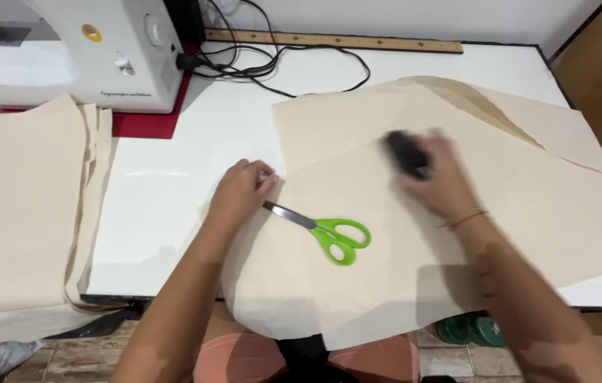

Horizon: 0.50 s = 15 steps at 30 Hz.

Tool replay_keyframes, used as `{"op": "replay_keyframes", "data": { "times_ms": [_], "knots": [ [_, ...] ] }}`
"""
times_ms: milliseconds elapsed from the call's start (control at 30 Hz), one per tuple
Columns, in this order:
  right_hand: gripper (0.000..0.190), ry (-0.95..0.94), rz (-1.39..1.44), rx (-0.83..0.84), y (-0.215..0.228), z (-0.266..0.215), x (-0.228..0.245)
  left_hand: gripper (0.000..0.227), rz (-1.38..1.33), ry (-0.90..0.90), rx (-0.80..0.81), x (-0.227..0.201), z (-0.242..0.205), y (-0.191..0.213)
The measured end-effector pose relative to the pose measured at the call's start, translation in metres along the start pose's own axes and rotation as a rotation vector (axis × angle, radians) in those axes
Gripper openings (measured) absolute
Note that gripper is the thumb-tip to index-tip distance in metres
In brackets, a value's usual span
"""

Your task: The person uses green-handled scissors to cut a large piece of beige fabric on a white table. They repeatedly cut along straight lines, separating sections of the fabric and occasionally adjusting the material with their hands. A stapler and sewing machine are visible on the table but are not used.

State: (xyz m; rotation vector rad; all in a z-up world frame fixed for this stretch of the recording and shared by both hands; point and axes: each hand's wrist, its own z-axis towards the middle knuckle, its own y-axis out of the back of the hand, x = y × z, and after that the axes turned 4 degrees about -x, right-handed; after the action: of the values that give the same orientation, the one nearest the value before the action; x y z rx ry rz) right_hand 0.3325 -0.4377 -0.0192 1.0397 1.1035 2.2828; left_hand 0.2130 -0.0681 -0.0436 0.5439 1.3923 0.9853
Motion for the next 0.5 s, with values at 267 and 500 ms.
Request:
{"op": "replay_keyframes", "data": {
  "times_ms": [267,500],
  "knots": [
    [0.077,-0.566,-0.29,-0.083,0.079,-0.048,-0.124,0.043,-0.031,0.051,0.137,-0.038,0.014,0.013],
    [0.07,-0.374,-0.504,-0.162,0.042,-0.04,-0.057,0.047,-0.049,-0.024,0.158,-0.055,0.033,-0.011]
  ]
}}
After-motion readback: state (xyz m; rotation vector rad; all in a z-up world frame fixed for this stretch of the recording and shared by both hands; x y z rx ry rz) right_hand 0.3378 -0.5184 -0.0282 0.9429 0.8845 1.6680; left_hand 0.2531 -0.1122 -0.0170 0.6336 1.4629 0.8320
